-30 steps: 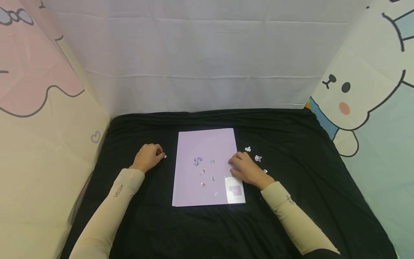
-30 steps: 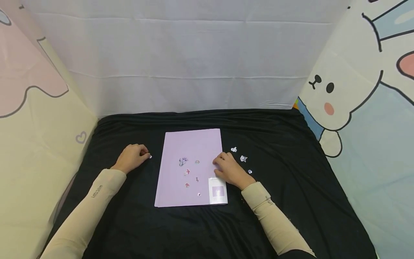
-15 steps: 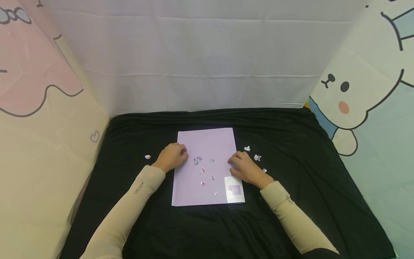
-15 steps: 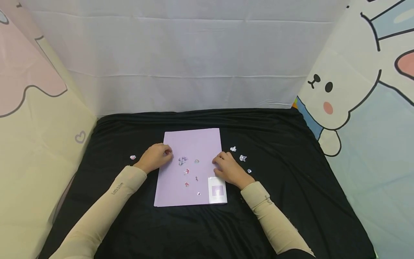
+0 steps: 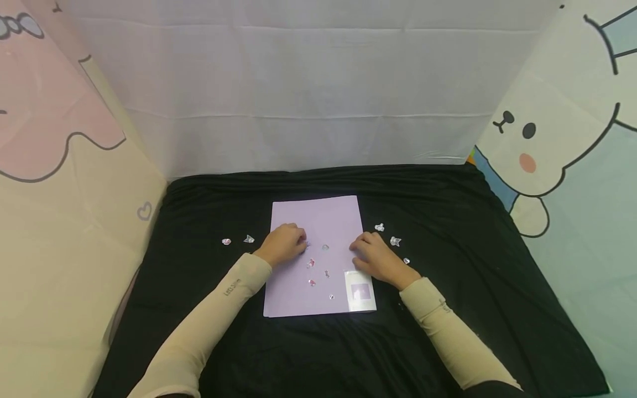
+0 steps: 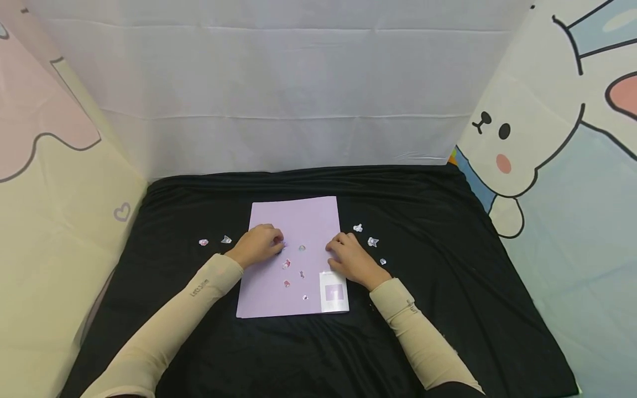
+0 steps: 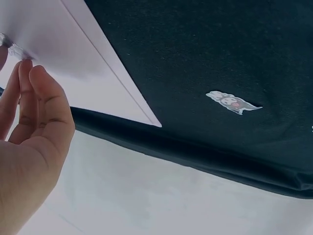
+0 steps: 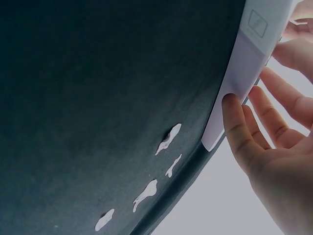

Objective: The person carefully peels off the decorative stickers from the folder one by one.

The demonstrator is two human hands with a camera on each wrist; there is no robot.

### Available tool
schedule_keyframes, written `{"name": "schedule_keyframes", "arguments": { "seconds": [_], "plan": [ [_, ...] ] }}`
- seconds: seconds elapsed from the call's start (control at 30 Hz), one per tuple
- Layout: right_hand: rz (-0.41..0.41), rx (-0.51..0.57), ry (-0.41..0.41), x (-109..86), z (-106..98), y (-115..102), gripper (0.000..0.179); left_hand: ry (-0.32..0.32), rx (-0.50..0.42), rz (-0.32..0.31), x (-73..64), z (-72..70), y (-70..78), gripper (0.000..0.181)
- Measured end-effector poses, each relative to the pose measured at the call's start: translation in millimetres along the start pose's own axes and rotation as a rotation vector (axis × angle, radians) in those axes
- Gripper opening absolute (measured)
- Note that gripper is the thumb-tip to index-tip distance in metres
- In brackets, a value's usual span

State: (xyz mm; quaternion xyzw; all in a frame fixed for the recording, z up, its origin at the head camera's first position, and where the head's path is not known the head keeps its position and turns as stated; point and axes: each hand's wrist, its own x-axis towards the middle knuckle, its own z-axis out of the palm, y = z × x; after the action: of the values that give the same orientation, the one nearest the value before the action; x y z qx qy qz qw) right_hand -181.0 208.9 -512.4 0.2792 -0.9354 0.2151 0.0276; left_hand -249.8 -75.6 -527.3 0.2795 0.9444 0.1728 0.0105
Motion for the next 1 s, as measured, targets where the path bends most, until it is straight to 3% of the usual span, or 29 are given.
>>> {"name": "schedule_keyframes", "arguments": {
  "seconds": [0.23,0.47,0.7,1.0],
  "plan": [
    [-0.018,-0.006,0.007,0.9,-0.2,1.3,0.025,-0.011,0.023,0.015,1.4,-0.4,2.5,0.013],
    [0.0,0.004,-0.004,1.8,-1.0,-0.2,0.025,-0.112,-0.044,-0.056,5.1,-9.3,4.4,0.014],
    [0.005,0.015,-0.006,1.2,1.4,0.1,0.025,-0.185,-0.084,-0.075,10.1,-9.9,1.8,0.011],
    [-0.007,0.001,0.006,0.3,1.8,0.5,0.026,-0.141,-0.092,-0.026,8.0,-5.7,3.4,0.006]
  ]
}}
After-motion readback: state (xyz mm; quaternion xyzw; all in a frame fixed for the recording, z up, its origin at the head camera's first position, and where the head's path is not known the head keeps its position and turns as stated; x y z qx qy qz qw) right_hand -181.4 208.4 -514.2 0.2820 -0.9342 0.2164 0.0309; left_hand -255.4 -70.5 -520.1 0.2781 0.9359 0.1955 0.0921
